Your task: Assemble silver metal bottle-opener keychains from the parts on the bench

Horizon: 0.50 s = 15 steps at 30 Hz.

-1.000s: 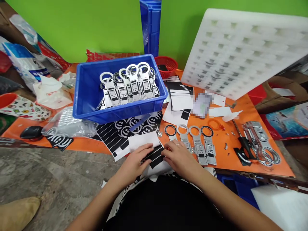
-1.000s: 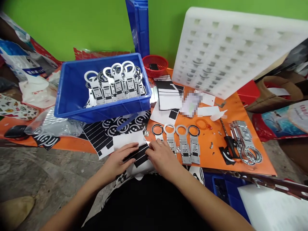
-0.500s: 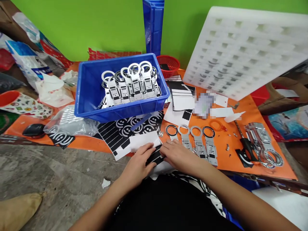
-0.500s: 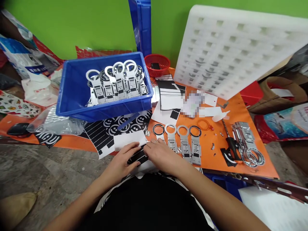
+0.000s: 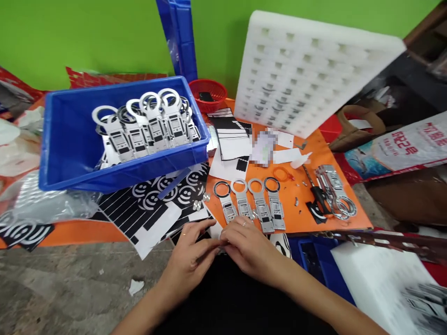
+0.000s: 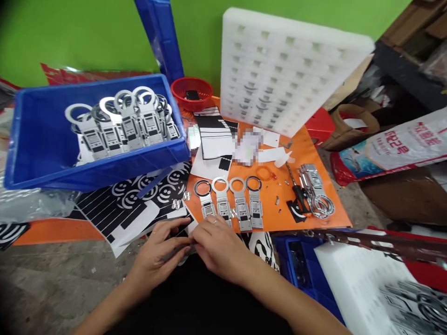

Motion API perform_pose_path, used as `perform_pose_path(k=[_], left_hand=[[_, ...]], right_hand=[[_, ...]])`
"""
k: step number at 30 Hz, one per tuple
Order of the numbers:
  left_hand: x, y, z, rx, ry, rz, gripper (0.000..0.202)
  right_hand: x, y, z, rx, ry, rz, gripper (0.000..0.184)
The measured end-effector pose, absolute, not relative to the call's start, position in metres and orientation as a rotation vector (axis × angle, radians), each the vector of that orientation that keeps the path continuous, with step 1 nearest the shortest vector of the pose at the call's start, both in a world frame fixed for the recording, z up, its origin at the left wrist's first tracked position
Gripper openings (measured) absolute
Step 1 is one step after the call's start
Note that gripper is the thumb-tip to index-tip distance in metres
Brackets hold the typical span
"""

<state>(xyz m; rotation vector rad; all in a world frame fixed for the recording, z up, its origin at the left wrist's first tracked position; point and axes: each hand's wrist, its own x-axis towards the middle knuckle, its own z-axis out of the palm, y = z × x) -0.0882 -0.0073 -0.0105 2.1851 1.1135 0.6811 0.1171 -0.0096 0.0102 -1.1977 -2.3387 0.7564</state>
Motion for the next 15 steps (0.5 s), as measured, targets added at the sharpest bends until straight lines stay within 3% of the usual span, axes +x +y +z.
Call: perform_pose_path(k=[7, 11, 15], left_hand=[[-0.043, 0.003, 0.020, 2.062, 0.972, 0.653, 0.014], [-0.012, 0.007, 0.026, 2.020, 0.890, 0.635, 0.016], [0.011, 0.010, 0.024, 2.022, 0.847, 0.590, 0.016]], right_hand=[[0.148, -0.031, 0.022, -1.268, -1.935, 0.728, 0.014], [0.172, -0.041, 0.019, -1.322, -1.926, 0.621, 0.020], [0.192, -0.046, 0.016, -1.390, -1.927, 0.598, 0.014]])
